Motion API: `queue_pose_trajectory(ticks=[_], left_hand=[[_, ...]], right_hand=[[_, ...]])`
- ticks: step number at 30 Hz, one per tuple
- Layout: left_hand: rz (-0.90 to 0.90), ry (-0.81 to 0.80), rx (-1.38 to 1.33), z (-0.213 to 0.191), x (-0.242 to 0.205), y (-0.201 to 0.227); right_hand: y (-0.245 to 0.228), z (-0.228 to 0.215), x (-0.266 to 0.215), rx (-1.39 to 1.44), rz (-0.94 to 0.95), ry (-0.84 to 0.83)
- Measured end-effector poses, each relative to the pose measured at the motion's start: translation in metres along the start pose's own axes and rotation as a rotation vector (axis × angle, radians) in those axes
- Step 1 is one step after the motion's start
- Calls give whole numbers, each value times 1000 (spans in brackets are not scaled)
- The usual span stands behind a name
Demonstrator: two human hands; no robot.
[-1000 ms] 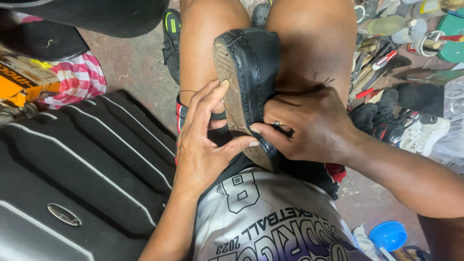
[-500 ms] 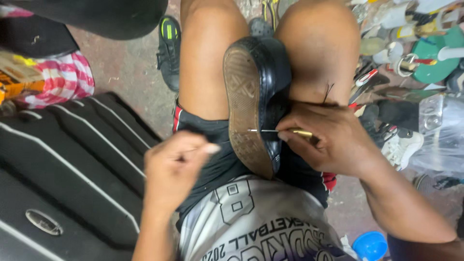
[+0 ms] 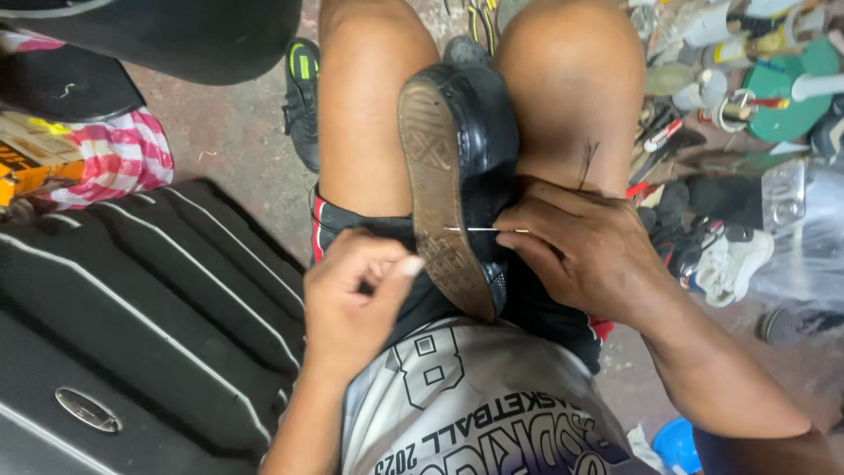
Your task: The person is repairing a black shoe by hand-sewing the sole to the upper. They use a needle and thread to stitch along the perimeter of the shoe, pulling the thread tight after each pass. The person works on the shoe while sitting on the floor, eventually using scissors to cut the thread.
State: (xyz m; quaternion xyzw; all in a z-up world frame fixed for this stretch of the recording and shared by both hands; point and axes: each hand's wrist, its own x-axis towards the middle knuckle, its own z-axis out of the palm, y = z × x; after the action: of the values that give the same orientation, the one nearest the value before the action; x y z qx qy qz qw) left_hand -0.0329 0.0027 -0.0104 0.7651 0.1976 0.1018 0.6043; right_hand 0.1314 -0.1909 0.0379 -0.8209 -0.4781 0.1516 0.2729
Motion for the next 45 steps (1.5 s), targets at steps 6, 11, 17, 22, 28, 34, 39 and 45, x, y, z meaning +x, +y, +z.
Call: queue_pose_trajectory(ticks=[6,11,17,22,28,34,39,45], left_hand=[[-383,56,-1106,-8,0,-9],[-395,28,-197,15,4,9],[-173,-69,66,21,11,28],[-140,-78,27,26,11,26],[-307,-86,-181,34,7,15],[-369,-89,-328,36,7,8],[-353,-111,-265,34,12,7],[-349,-101,-218,34,16,12]], right_hand=[[-6,1,-1,-16,15,48],[-3,3,-1,-6,13,31],[-2,1,-1,1,-14,49],[-3,0,0,17,-16,42],[-16,0,2,-90,-27,7],[-35,1,7,-319,-8,-85],[-23,-5,16,-244,10,-97],[-11,-8,16,-333,-35,-77]])
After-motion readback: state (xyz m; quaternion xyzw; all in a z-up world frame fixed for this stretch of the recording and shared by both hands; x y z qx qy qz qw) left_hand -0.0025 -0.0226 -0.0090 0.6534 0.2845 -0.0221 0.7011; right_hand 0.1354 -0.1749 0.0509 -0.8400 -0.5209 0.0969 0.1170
